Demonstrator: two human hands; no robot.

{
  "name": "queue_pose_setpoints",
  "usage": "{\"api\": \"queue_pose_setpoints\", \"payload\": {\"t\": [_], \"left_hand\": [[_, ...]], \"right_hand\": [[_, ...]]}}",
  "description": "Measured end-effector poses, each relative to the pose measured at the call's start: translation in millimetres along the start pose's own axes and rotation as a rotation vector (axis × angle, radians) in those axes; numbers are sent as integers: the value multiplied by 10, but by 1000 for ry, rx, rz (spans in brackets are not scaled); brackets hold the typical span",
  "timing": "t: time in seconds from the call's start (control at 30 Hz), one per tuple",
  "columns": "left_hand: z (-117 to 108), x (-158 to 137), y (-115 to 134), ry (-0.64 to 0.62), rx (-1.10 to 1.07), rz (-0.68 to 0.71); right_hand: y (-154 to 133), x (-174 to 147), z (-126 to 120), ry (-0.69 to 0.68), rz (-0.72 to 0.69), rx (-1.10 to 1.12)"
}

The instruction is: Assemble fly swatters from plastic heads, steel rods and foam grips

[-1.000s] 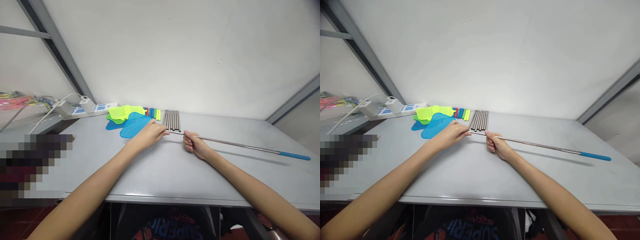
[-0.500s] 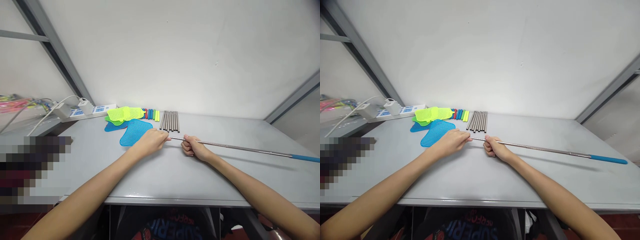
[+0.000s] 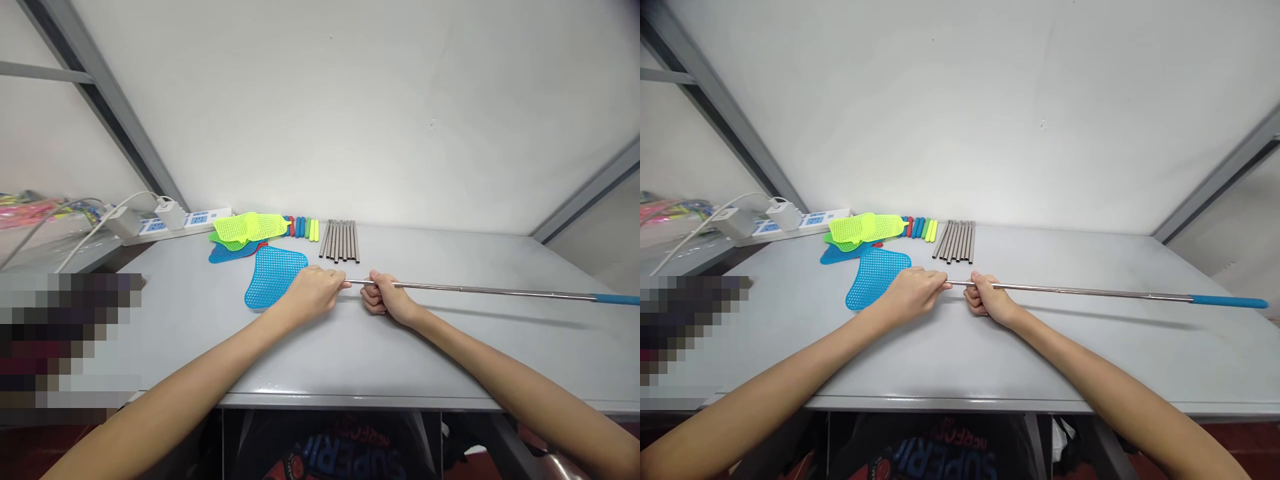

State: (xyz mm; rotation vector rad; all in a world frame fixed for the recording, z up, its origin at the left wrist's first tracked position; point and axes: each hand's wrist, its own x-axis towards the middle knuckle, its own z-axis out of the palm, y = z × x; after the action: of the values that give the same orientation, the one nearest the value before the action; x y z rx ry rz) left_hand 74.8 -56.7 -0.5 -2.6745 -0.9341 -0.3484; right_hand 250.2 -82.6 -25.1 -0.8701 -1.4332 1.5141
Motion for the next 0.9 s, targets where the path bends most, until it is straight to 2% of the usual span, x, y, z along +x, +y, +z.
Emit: {"api": "queue_pose_setpoints", "payload": {"t": [0.47,0.9], "left_hand": [[-6,-6,128,-42,-59,-27],[-129,86,-65,5,-144,20]], "right_hand": [[26,28,68,-20,9,17],[7,89,26,49,106,191]]}}
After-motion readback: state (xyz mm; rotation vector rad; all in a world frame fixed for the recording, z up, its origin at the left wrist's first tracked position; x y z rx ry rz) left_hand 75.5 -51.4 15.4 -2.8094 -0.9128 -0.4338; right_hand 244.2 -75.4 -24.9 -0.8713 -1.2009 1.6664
